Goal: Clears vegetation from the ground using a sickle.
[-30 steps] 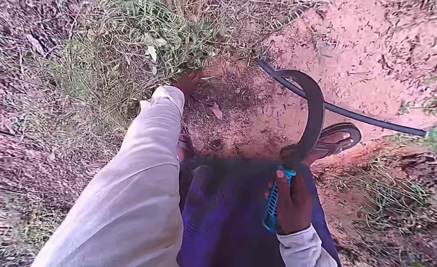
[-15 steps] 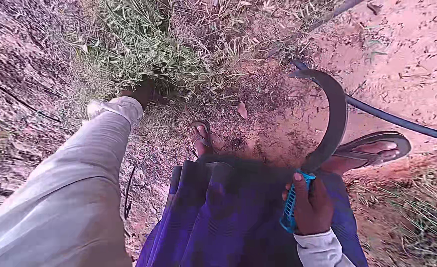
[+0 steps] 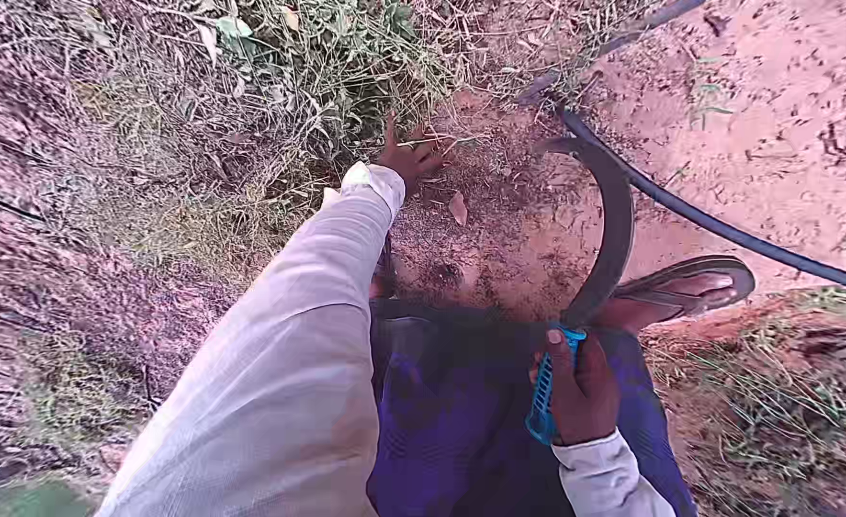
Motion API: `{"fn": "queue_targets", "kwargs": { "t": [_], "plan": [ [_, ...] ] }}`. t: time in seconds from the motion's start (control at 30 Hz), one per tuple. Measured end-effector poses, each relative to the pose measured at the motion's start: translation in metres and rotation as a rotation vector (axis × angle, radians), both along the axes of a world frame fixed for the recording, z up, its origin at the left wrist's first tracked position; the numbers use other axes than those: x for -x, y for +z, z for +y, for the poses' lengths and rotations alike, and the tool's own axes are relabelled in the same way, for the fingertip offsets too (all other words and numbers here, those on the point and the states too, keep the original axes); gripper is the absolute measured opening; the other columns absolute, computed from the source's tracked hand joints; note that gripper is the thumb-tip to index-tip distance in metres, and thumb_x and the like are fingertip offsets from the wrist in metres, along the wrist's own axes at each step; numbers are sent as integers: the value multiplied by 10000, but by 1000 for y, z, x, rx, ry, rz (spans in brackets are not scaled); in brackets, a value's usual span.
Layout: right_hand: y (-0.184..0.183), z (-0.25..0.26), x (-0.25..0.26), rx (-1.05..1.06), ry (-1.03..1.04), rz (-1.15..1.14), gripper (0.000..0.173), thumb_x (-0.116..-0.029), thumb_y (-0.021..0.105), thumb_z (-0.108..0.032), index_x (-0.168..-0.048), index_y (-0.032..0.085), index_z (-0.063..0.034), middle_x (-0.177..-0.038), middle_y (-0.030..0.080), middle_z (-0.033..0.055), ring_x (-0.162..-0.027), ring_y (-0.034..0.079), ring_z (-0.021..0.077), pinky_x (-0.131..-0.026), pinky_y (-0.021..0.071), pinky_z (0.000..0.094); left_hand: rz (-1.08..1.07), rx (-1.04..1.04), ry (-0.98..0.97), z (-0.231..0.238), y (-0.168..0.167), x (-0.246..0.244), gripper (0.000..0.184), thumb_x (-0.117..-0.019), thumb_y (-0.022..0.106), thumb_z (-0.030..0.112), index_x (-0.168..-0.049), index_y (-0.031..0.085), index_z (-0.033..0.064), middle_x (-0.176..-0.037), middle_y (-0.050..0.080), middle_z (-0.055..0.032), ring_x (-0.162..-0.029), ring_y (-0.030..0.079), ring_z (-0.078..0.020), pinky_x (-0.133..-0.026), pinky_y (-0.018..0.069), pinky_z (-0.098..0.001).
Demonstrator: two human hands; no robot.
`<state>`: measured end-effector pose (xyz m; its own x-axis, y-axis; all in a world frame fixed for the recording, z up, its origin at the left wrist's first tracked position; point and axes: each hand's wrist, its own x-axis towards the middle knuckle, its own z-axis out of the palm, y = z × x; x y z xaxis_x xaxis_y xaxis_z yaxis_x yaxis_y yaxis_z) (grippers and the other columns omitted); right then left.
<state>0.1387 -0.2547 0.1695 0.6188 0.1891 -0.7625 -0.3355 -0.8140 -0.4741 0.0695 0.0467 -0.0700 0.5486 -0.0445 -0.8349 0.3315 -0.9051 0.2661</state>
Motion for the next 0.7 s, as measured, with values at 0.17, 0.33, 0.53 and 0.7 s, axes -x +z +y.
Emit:
{"fn": "queue_targets", "kwargs": {
  "t": [0.17, 0.33, 0.53, 0.7],
  "plan": [
    [-1, 2, -4, 9, -15, -27, 361, -1034, 534, -263, -1111, 570, 88, -675, 594, -61, -520, 595, -25, -507, 542, 169, 335, -165, 211, 54, 37, 56, 600, -980, 594, -55, -1532, 505, 162, -1671, 333, -173, -1439, 403, -533, -1107, 312, -763],
    [0, -3, -7, 1, -41, -20, 401, -1036, 533, -285, -1160, 568, 94, -695, 598, -50, -526, 595, -11, -504, 544, 188, 479, -419, 558, 119, 72, 148, 484, -1054, 580, 145, -1528, 489, 101, -1463, 500, -374, -1378, 412, -632, -1059, 320, -821],
    [-4, -3, 2, 23, -40, 36, 408, -1038, 533, -283, -1186, 565, 96, -690, 603, -36, -528, 603, 4, -510, 542, 197, 626, -386, 252, 75, 100, 103, 359, -1047, 543, 67, -1375, 582, -75, -1475, 513, -328, -1423, 427, -524, -1200, 242, -697],
    [-2, 0, -2, 11, -65, 22, 406, -1039, 525, -268, -1181, 564, 110, -695, 612, -20, -528, 608, 18, -518, 551, 210, 275, 85, 148, -62, 119, -27, 334, -1015, 554, 35, -1333, 650, 4, -1416, 608, -210, -1343, 542, -412, -1195, 291, -620]
  ]
}}
